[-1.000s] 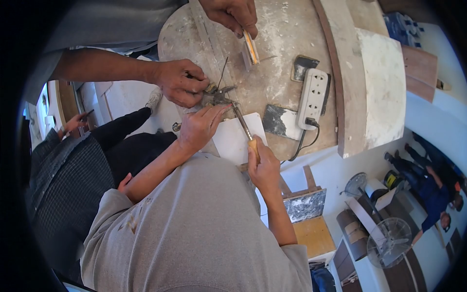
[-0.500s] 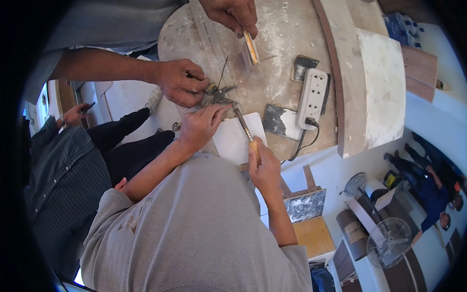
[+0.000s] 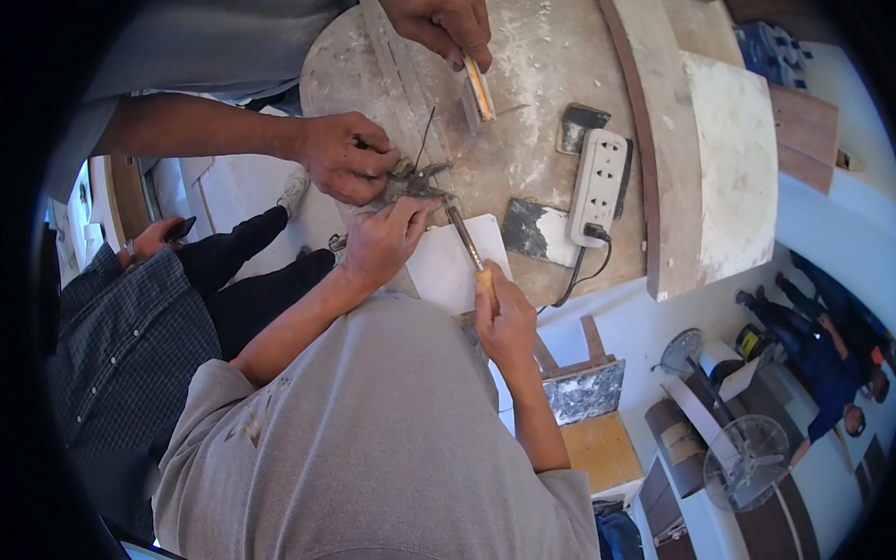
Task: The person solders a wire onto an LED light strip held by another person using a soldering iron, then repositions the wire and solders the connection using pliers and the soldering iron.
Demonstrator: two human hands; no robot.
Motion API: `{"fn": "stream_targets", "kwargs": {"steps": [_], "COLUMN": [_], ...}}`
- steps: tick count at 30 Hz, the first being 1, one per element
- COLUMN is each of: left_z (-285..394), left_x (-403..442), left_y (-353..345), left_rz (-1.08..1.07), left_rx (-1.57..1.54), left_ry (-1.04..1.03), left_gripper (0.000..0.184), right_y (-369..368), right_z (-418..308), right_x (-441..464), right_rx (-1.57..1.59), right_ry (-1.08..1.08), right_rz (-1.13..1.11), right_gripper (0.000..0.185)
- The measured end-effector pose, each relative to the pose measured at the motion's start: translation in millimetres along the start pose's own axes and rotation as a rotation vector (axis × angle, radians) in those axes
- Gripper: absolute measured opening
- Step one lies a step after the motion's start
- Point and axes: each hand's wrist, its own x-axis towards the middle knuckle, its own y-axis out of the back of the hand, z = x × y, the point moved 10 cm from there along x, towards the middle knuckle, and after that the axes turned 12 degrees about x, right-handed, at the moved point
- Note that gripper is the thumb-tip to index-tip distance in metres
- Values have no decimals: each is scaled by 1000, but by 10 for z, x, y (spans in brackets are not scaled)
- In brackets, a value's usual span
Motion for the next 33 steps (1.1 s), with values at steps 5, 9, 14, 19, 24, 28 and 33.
{"fn": "stream_targets", "kwargs": {"steps": [5, 9, 14, 19, 24, 28, 33], "left_z": [15, 27, 28, 16, 26, 14, 29], "left_x": [10, 19, 10, 7, 10, -2, 13], "left_y": [6, 25, 22, 18, 34, 11, 40], "left_rz": [-4, -6, -8, -27, -30, -40, -32], "left_rx": [-7, -4, -11, -18, -25, -17, -15], "left_ry": [-18, -26, -33, -26, -23, -13, -17], "left_gripper": [18, 19, 18, 17, 17, 17, 17], "right_y": [-4, -7, -21, -19, -29, -37, -44], "right_z": [-19, -25, -27, -27, -9, -2, 26], "right_x": [12, 13, 19, 9, 5, 10, 18], "right_rx": [-10, 1, -10, -13, 6, 16, 30], "right_ry": [-9, 28, -21, 44, 22, -24, -57], "right_rz": [-12, 1, -34, 3, -7, -24, -44], "right_gripper": [34, 35, 34, 36, 35, 35, 35]}}
